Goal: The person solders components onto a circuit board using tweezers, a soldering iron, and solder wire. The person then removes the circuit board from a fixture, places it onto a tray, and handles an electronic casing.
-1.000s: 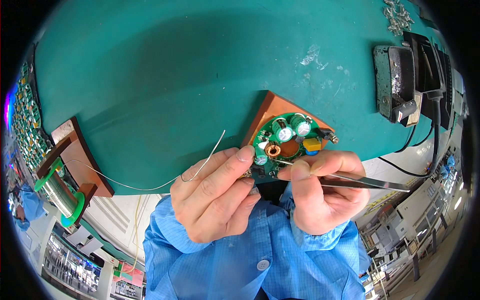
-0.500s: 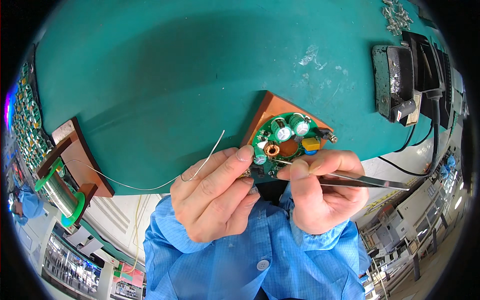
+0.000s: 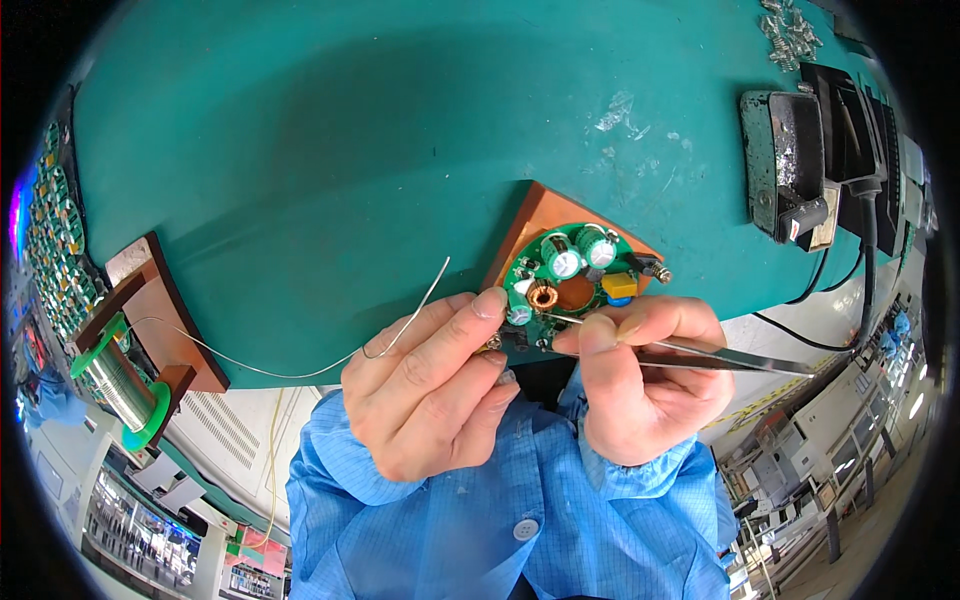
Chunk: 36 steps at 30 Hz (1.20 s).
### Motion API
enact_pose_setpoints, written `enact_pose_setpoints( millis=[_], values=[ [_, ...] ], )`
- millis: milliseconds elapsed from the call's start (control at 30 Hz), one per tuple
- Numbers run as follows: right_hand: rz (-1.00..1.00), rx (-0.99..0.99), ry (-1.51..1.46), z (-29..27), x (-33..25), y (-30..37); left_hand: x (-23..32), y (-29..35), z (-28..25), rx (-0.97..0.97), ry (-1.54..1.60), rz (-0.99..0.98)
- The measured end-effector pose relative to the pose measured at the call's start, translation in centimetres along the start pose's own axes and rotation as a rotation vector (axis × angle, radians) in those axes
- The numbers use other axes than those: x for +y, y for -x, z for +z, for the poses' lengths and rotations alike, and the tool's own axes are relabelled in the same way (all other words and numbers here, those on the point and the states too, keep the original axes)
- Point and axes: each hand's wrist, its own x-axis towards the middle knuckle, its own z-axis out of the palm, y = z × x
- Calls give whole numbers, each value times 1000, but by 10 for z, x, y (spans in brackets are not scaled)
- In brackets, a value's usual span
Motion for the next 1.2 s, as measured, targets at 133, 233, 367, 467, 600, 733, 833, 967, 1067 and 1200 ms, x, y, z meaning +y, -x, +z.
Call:
enact_pose_setpoints(
  millis=[133,233,367,467,600,733,833,967,1067,1200],
  values=[
    [20,-17,-20,0,-1,0,0,-2,-1,-7,-8,2],
    [59,11,-9,0,-3,0,-1,0,0,4,-10,7],
    [36,-43,-12,-3,-2,0,-1,1,0,5,-13,27],
    [-91,-105,-211,-15,3,-1,-1,2,1,37,2,14],
    [-133,-242,-320,-34,2,12,16,17,1,237,121,38],
    [-91,-468,-435,-44,9,9,29,21,3,164,322,-81],
    [62,-445,-423,-48,6,14,27,23,5,126,428,-121],
    [165,-440,-458,-46,0,18,28,27,9,122,481,-164],
    [180,-498,-471,-48,2,16,29,27,8,119,485,-168],
    [128,-543,-439,-53,4,17,27,27,7,58,488,-135]
  ],
)
